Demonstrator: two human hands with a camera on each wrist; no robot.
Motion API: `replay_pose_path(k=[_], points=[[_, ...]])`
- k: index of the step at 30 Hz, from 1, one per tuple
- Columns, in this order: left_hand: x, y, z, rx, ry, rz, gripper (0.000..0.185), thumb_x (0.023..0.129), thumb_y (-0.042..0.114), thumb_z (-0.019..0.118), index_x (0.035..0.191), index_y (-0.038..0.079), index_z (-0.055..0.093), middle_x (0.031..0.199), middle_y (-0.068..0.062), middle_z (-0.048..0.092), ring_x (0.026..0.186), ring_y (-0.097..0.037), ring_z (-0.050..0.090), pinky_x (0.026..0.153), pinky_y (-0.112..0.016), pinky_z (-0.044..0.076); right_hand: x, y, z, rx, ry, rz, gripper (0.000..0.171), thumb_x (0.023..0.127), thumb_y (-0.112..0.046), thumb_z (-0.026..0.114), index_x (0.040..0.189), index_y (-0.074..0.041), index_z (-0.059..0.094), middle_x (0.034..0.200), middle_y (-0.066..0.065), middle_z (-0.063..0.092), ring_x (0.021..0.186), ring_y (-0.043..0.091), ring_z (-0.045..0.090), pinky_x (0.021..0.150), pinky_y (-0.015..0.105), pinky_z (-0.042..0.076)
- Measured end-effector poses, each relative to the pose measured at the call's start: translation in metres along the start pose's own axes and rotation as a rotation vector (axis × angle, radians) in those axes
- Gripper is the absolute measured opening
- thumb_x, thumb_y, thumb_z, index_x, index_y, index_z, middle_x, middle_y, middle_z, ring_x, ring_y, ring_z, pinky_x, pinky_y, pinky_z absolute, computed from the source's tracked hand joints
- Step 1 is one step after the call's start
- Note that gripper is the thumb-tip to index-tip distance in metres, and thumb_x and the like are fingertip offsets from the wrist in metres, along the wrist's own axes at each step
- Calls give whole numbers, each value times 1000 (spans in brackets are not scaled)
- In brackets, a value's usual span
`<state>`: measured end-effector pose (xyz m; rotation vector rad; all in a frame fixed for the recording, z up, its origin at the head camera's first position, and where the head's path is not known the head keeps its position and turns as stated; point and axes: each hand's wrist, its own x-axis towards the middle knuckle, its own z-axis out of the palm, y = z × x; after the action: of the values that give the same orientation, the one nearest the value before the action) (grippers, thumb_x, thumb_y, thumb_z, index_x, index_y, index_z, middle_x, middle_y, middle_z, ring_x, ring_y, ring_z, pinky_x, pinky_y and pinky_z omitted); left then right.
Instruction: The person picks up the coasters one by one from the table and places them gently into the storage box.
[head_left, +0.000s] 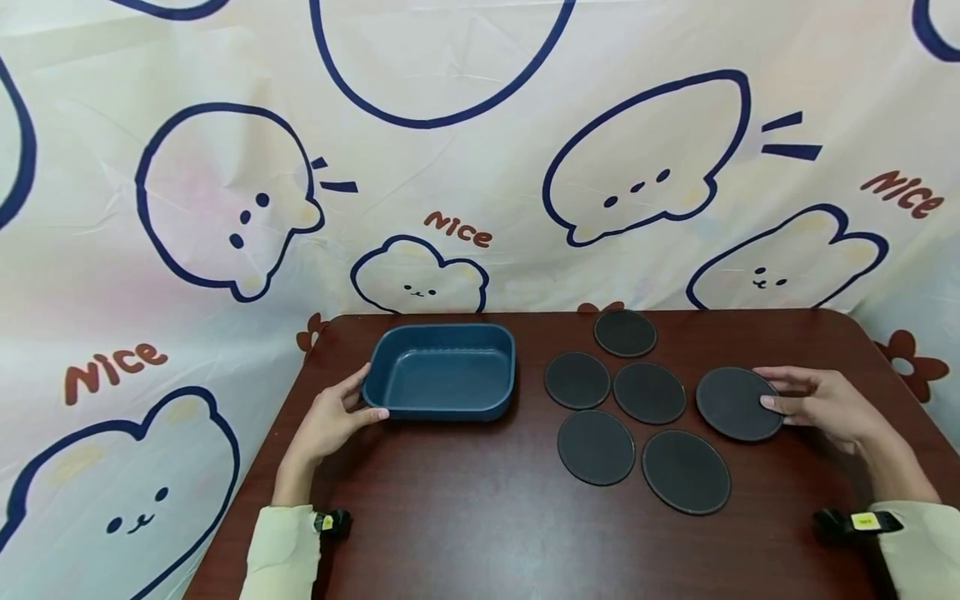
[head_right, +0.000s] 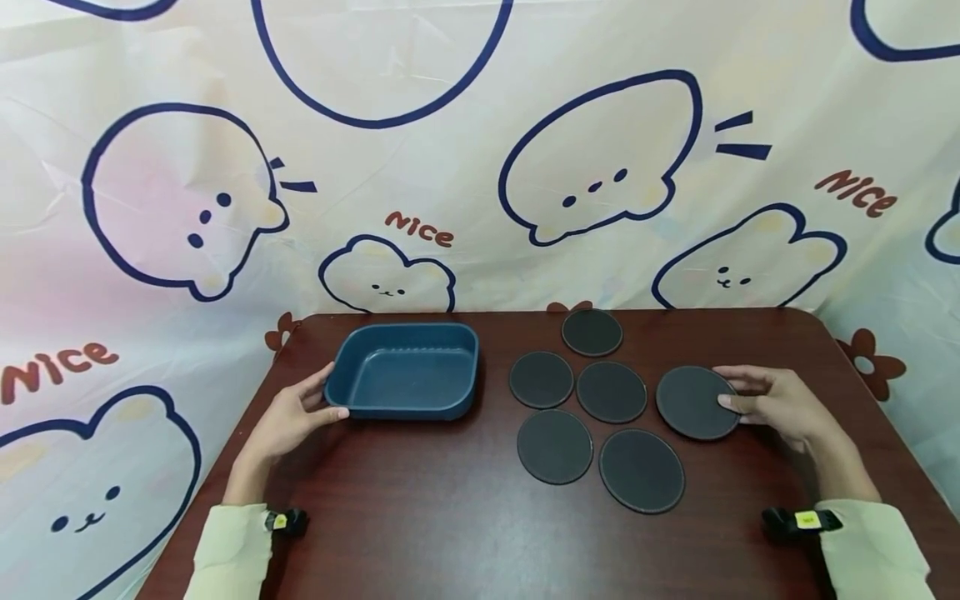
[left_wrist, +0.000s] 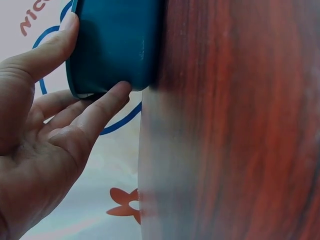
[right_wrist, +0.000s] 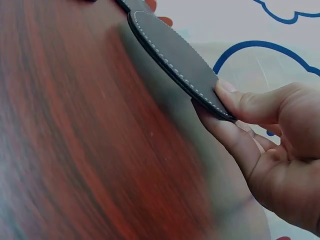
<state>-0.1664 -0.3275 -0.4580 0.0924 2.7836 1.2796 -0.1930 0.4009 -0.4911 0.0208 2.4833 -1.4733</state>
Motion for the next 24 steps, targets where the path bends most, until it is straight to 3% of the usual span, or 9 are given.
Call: replay_pose_path(k=[4,8,24], points=[[0,0,-1,-18,-7,-8,90,99,19,80,170,4,27,164,-30,46,142,-49,58,108,-56,52,-1,3,2,82,2,11,41,101,-16,77,135,-37,70,101,-27,70,80,8,72,70,27,65],[-1,0,-1,-32,-6,-28,92,99,22,81,171,6,26,164,-30,46,142,-49,58,109,-57,52,-3,3,4,166,-7,18,41,102,-12,75,130,-42,70,105,-31,72,84,3,74,72,25,65],[-1,1,0,-27,-3,-36,89,100,20,79,171,6,27,164,-29,46,143,-47,58,109,-56,53,1,-14,13,255,17,-9,43,102,-13,75,140,-32,68,110,-33,72,92,-4,72,75,22,64]])
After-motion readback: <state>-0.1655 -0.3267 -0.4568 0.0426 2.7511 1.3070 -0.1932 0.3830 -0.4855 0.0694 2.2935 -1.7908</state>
